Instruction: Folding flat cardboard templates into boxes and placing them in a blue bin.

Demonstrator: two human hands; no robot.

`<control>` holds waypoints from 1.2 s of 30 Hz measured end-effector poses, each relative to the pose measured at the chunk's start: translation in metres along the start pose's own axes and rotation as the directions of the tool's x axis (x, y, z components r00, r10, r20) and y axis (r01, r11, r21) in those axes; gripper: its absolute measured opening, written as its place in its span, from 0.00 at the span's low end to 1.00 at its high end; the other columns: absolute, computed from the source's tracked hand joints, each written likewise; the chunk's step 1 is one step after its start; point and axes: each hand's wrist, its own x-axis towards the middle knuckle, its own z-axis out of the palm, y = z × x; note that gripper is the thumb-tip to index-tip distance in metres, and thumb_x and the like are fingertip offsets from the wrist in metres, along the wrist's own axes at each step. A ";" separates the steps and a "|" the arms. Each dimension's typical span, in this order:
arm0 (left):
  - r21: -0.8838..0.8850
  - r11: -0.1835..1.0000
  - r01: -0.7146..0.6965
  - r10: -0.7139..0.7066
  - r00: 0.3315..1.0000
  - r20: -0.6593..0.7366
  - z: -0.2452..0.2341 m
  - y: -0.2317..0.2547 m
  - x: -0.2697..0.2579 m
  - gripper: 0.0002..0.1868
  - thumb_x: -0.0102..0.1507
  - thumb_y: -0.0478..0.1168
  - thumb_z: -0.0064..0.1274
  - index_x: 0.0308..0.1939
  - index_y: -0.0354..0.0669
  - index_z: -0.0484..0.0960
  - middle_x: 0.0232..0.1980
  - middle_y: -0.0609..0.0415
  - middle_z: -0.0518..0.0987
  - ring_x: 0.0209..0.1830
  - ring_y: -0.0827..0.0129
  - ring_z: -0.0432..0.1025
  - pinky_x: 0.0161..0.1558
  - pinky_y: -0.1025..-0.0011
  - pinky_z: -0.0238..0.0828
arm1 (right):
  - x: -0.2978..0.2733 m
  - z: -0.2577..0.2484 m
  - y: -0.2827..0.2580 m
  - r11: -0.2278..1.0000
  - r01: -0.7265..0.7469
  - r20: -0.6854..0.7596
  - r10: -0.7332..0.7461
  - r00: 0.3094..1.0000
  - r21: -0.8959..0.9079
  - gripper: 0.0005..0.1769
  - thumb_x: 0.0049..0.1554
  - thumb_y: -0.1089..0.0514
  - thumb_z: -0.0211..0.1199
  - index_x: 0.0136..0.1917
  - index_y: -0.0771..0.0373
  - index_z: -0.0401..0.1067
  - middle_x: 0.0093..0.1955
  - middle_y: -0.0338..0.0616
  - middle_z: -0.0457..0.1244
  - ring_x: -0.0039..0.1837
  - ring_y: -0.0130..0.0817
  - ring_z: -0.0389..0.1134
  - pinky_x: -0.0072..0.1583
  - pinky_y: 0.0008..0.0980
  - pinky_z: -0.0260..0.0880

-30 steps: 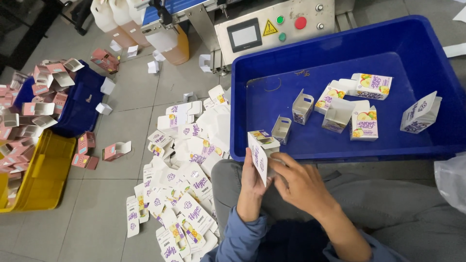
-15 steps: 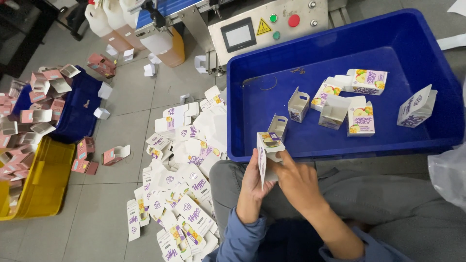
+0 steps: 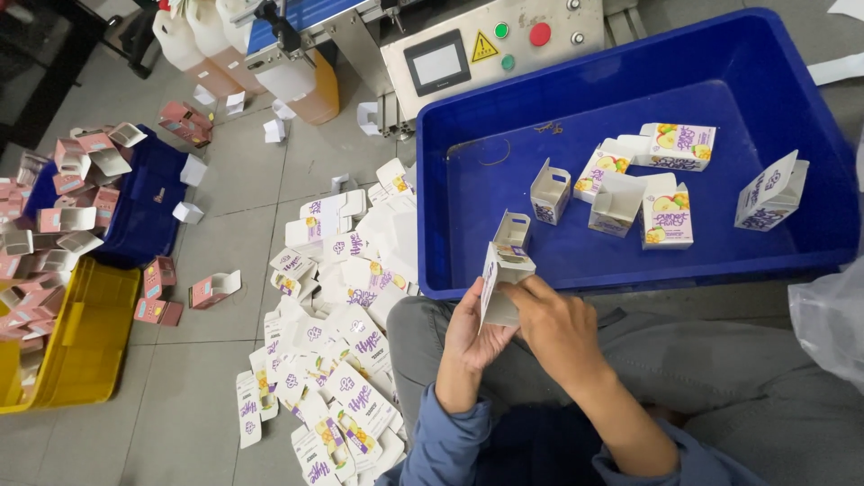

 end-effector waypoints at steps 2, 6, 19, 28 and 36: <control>-0.010 1.000 0.002 -0.002 1.000 0.012 0.001 -0.001 0.001 0.23 0.70 0.52 0.50 0.48 0.30 0.78 0.42 0.37 0.84 0.42 0.45 0.81 0.44 0.44 0.79 | -0.001 0.003 0.003 0.999 0.040 -0.018 -0.040 0.999 -0.024 0.10 0.55 0.58 0.60 0.46 0.45 0.80 0.45 0.29 0.66 0.29 0.45 0.71 0.33 0.42 0.73; -0.032 0.999 -0.023 0.025 0.999 0.036 -0.016 0.003 0.006 0.24 0.71 0.52 0.48 0.52 0.29 0.77 0.48 0.33 0.83 0.46 0.41 0.79 0.46 0.41 0.76 | 0.001 -0.003 0.006 0.997 0.075 -0.030 -0.076 0.997 -0.023 0.06 0.56 0.53 0.62 0.43 0.50 0.79 0.47 0.34 0.66 0.29 0.47 0.71 0.33 0.45 0.74; -0.046 0.999 -0.009 0.012 0.998 0.069 -0.035 0.011 0.020 0.27 0.70 0.56 0.48 0.51 0.31 0.78 0.50 0.31 0.82 0.45 0.38 0.78 0.40 0.42 0.78 | 0.008 0.005 0.025 0.957 0.288 0.056 -0.290 0.955 0.036 0.08 0.60 0.51 0.58 0.51 0.44 0.76 0.43 0.37 0.64 0.27 0.48 0.72 0.31 0.43 0.75; -0.135 0.987 0.087 -0.070 0.989 0.128 -0.043 0.005 0.025 0.25 0.70 0.50 0.48 0.58 0.29 0.77 0.54 0.32 0.81 0.51 0.39 0.77 0.44 0.47 0.80 | 0.022 0.017 0.019 0.953 0.289 0.138 -0.275 0.952 -0.094 0.16 0.56 0.55 0.58 0.56 0.39 0.76 0.39 0.41 0.63 0.29 0.52 0.73 0.32 0.46 0.75; -0.146 0.985 0.091 -0.068 0.986 0.151 -0.047 0.008 0.029 0.26 0.69 0.53 0.49 0.60 0.34 0.78 0.58 0.34 0.80 0.54 0.39 0.76 0.45 0.46 0.79 | 0.025 0.013 0.019 0.915 0.375 0.193 -0.345 0.919 -0.150 0.19 0.56 0.57 0.57 0.58 0.39 0.75 0.41 0.43 0.65 0.29 0.49 0.74 0.32 0.43 0.75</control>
